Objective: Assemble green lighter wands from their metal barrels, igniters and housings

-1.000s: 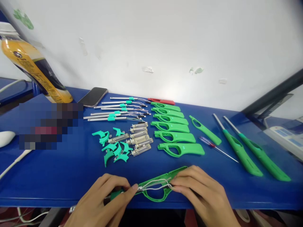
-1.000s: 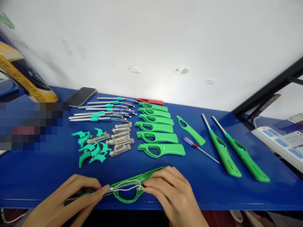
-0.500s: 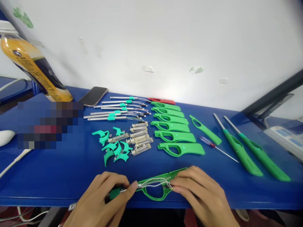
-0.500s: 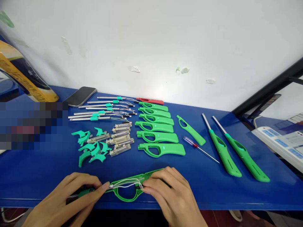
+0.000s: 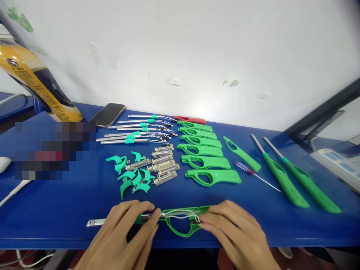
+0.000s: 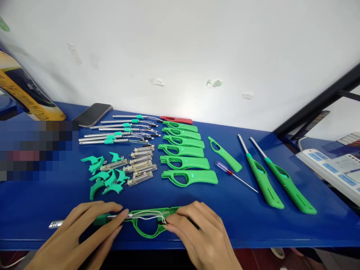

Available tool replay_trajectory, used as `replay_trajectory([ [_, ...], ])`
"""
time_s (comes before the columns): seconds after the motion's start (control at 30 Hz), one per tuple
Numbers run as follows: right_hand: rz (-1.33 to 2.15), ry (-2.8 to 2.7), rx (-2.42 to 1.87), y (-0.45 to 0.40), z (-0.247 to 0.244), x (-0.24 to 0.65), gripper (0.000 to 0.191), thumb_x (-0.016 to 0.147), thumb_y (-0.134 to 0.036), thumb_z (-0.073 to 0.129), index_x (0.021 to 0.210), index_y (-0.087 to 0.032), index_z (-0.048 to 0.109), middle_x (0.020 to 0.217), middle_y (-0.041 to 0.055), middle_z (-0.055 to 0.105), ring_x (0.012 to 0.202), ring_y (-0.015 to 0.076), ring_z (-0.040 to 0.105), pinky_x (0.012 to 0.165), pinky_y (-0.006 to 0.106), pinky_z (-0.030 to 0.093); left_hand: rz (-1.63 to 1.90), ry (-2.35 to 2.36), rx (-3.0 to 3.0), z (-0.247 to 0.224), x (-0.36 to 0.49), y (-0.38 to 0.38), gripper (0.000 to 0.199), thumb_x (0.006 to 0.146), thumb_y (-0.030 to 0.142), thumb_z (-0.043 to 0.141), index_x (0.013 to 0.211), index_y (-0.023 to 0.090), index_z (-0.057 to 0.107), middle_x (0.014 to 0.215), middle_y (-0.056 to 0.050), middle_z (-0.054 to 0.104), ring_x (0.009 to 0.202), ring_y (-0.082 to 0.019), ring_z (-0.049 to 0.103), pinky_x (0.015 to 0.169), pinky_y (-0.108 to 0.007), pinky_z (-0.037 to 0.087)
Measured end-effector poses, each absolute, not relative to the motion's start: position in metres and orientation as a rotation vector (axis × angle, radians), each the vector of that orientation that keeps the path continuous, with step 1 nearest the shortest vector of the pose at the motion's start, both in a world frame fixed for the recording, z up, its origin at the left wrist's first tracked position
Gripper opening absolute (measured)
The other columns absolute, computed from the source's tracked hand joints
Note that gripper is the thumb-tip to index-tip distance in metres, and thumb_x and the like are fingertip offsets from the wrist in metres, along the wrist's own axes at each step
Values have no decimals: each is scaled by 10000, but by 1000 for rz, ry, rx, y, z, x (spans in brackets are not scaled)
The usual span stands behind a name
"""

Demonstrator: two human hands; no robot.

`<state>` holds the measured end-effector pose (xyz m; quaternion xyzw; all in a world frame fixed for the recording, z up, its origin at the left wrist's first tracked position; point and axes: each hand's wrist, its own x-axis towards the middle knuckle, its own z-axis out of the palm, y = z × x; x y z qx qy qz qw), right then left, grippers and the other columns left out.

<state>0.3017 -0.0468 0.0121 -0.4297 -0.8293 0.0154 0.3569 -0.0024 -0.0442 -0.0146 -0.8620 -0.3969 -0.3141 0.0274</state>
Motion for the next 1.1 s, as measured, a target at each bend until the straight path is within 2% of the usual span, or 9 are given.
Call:
replay_trajectory([
  [0.07, 32, -2133, -1114, -47, 12, 301, 290, 1250, -308, 535, 1095, -272, 777, 954, -40, 842, 773, 97, 786, 762, 244, 595, -999, -1186, -2676, -12, 5, -41, 397, 1161, 46, 537, 1485, 223, 683, 1354, -70, 712, 1305, -192, 653, 1171, -288, 523],
  [0.2, 22, -2124, -1127, -46, 12, 300, 278, 1245, -319, 552, 1091, -273, 778, 958, -43, 844, 788, 103, 793, 808, 257, 602, -972, -1124, -2835, -7, 18, -31, 349, 1208, 130, 481, 1438, 258, 709, 1277, -44, 742, 1098, -156, 711, 1008, -252, 615],
  [0.37, 20, -2139, -1113, -46, 12, 302, 305, 1248, -299, 537, 1099, -255, 799, 971, -24, 842, 782, 95, 781, 779, 239, 606, -918, -1058, -2897, -2, 24, -21, 468, 1135, 19, 432, 1416, 259, 718, 1215, -40, 791, 1038, -196, 751, 960, -338, 650],
  [0.5, 17, -2136, -1124, -48, 10, 302, 269, 1236, -329, 575, 1121, -259, 808, 978, -27, 846, 784, 101, 782, 782, 251, 609, -952, -1051, -2844, -1, 28, -18, 451, 1103, 1, 465, 1349, 253, 747, 1154, -22, 807, 977, -181, 773, 920, -316, 657],
  [0.7, 44, -2120, -1139, -51, 9, 301, 280, 1235, -318, 574, 1098, -265, 813, 968, -32, 839, 781, 95, 776, 761, 239, 615, -1025, -1049, -2792, -1, 36, -16, 474, 1048, -42, 452, 1272, 255, 745, 1045, -15, 796, 824, -167, 736, 746, -276, 647],
  [0.87, 62, -2108, -1168, -52, 10, 299, 315, 1235, -355, 573, 1068, -272, 827, 951, -30, 835, 774, 93, 782, 742, 234, 621, -1012, -1023, -2805, -2, 36, -15, 452, 1057, -30, 459, 1279, 249, 737, 1048, -16, 784, 819, -161, 722, 744, -266, 632],
  [1.1, 23, -2097, -1173, -52, 9, 297, 352, 1243, -325, 543, 1060, -266, 837, 944, -20, 838, 775, 97, 795, 735, 232, 626, -850, -979, -2879, -5, 27, -24, 540, 1031, -43, 442, 1454, 187, 686, 1238, -87, 760, 1093, -251, 744, 955, -386, 623],
])
